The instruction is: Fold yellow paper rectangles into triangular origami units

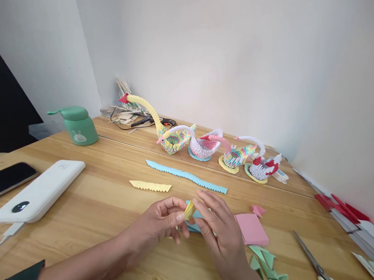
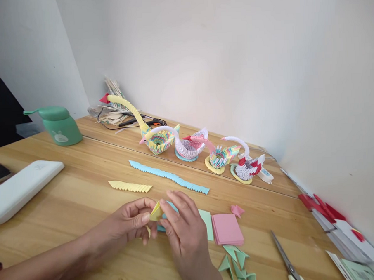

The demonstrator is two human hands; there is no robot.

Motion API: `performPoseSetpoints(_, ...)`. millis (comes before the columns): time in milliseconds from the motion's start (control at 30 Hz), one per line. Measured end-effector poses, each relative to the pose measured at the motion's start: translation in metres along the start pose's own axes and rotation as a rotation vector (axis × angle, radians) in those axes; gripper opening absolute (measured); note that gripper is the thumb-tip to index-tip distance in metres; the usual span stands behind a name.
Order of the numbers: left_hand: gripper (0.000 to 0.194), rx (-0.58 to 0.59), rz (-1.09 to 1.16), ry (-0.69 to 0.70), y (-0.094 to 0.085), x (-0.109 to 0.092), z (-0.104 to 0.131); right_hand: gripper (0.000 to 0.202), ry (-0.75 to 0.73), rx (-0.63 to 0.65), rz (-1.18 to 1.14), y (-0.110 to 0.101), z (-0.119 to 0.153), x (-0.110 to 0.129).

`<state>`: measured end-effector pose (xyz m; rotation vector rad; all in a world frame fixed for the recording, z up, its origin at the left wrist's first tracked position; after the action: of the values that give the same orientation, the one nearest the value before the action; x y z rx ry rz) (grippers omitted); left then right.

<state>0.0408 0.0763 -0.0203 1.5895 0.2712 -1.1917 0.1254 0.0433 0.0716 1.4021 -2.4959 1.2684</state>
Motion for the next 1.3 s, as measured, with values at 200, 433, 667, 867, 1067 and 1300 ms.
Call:
performPoseSetpoints(200, 0.025, -0.041, -0.015, 0.026, -0.004, -0.004, 0.001, 0.021, -0.020, -0.144, 0.019, -0.014, -0.001, 0.007)
performPoseSetpoints(433, 0.033, -0.135, -0.371, -0.059, -0.019, -0.008, -0.002, 0.023, -0.108, -0.005, 0.048, 0.000, 0.002, 0.008)
performPoseSetpoints(667, 0.023, -0.170, -0.507, -0.017, -0.027, -0.015, -0.004, 0.022, -0.112, -0.026, 0.060, 0.001, 0.000, 0.010)
performPoseSetpoints(867, 0.016, -0.209, -0.589, 0.060, -0.027, -0.022, -0.001, 0.026, -0.099, 0.032, 0.131, 0.007, 0.001, 0.007)
performPoseSetpoints(1067, 0.020, -0.253, -0.696, 0.087, -0.026, -0.026, 0.002, 0.016, 0.144, 0.015, -0.108, 0.008, 0.003, -0.014)
performPoseSetpoints(1300, 0.020, -0.192, -0.716, 0.073, -0.020, -0.022, 0.004, 0.014, 0.745, 0.091, -0.577, 0.036, 0.025, -0.059)
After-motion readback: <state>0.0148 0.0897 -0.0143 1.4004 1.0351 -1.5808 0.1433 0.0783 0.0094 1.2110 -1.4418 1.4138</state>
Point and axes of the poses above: each hand's wrist, its own z-axis away from the middle knuckle, its own y-axis out of the palm, x = y × z, the point moved 10 cm from there along -z, towards the middle knuckle, and after that the axes turned 3 degrees about y, right-handed, at the moved point
